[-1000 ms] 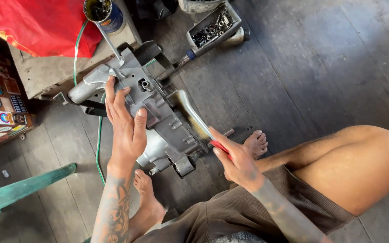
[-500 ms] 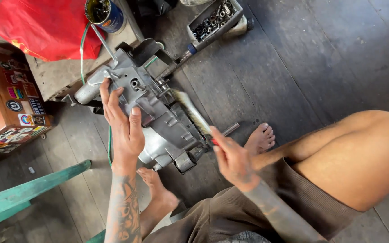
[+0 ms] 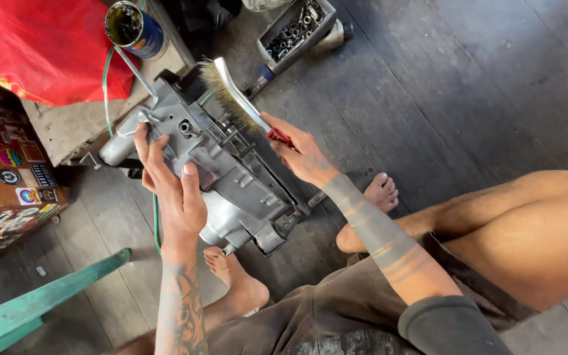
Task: Cleaning a motorcycle engine casing using a wire brush and a scraping tool.
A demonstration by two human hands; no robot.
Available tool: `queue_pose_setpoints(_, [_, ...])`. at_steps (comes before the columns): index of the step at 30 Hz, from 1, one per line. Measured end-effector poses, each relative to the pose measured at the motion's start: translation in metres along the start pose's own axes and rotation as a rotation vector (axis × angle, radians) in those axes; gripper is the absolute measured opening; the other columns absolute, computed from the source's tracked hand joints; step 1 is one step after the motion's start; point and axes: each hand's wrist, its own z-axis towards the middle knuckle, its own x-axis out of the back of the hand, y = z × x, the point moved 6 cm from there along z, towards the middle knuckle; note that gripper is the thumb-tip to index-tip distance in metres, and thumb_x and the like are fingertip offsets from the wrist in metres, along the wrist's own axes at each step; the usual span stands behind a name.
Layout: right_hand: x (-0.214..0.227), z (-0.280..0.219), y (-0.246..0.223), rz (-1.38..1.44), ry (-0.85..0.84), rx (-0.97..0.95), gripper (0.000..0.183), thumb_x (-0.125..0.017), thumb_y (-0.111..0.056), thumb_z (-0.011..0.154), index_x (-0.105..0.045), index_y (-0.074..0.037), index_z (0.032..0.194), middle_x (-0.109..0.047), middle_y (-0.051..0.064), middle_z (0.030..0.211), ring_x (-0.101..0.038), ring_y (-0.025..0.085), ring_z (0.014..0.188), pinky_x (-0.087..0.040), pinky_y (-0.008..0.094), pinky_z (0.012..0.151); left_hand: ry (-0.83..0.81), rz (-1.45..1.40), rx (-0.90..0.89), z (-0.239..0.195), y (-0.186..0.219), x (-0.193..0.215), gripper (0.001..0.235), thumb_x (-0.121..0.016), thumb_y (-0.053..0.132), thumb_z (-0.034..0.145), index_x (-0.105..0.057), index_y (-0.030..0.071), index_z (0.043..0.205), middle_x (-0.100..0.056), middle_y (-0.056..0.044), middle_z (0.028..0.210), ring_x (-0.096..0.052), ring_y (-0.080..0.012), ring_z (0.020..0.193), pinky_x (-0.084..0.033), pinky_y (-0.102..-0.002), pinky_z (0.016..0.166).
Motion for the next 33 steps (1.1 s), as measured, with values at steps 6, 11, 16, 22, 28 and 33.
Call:
queue_pose_setpoints(6, [0.012, -0.046, -0.005, -0.242, 0.026, -0.031, 0.057, -0.058, -0.003, 0.098, -0.056, -0.029, 0.149, -0.076, 0.013, 0.1, -0.074, 0.03, 0.091, -0.058, 0.05, 0.08, 0.026, -0.05, 0.015, 0.005, -0.004, -0.002, 0.053, -0.031, 0.052, 0.11, -0.031, 0.015, 0.148, -0.009, -0.017, 0.171, -0.017, -0.0293, 0.158, -0.006, -0.05, 0.118])
queue_pose_setpoints(11, [0.003, -0.019, -0.03, 0.249, 0.057, -0.062, 0.053, -0.053, -0.001, 0.099, -0.056, -0.02, 0.148, -0.052, 0.004, 0.055, -0.049, 0.011, 0.043, -0.045, 0.023, 0.041, 0.04, -0.078, 0.028, 0.0, -0.003, -0.003, 0.053, -0.031, 0.054, 0.11, -0.031, 0.015, 0.147, -0.008, -0.018, 0.17, -0.016, -0.0286, 0.158, -0.006, -0.048, 0.118])
queue_pose_setpoints(16, [-0.021, -0.014, -0.03, 0.052, -0.025, 0.117, 0.057, -0.064, -0.004, 0.095, -0.058, -0.021, 0.15, -0.075, 0.018, 0.108, -0.071, 0.028, 0.104, -0.055, 0.047, 0.092, 0.034, -0.087, 0.025, 0.0, -0.001, -0.002, 0.052, -0.033, 0.051, 0.111, -0.032, 0.014, 0.148, -0.009, -0.018, 0.171, -0.016, -0.028, 0.157, -0.005, -0.048, 0.117])
queue_pose_setpoints(22, [0.01, -0.07, -0.047, -0.153, -0.051, 0.042, 0.056, -0.061, 0.001, 0.095, -0.061, -0.021, 0.146, -0.075, 0.025, 0.109, -0.073, 0.041, 0.103, -0.059, 0.053, 0.081, 0.067, -0.134, 0.011, -0.001, -0.002, -0.003, 0.05, -0.036, 0.047, 0.111, -0.034, 0.015, 0.149, -0.01, -0.018, 0.171, -0.017, -0.0304, 0.158, -0.004, -0.052, 0.116])
queue_pose_setpoints(28, [-0.005, -0.024, -0.045, 0.067, -0.007, 0.093, 0.054, -0.058, 0.004, 0.097, -0.06, -0.017, 0.147, -0.074, 0.017, 0.122, -0.067, 0.023, 0.112, -0.057, 0.048, 0.093, 0.029, -0.1, -0.004, -0.001, -0.003, 0.001, 0.051, -0.034, 0.047, 0.111, -0.031, 0.013, 0.149, -0.01, -0.02, 0.17, -0.018, -0.032, 0.157, -0.007, -0.054, 0.116])
queue_pose_setpoints(33, [-0.018, -0.036, -0.037, 0.051, -0.057, 0.098, 0.06, -0.053, 0.004, 0.097, -0.053, -0.02, 0.153, -0.072, 0.024, 0.115, -0.067, 0.037, 0.111, -0.057, 0.052, 0.089, 0.012, -0.094, 0.016, -0.001, 0.003, 0.003, 0.049, -0.035, 0.044, 0.112, -0.031, 0.013, 0.15, -0.01, -0.018, 0.17, -0.019, -0.0323, 0.156, -0.006, -0.058, 0.114])
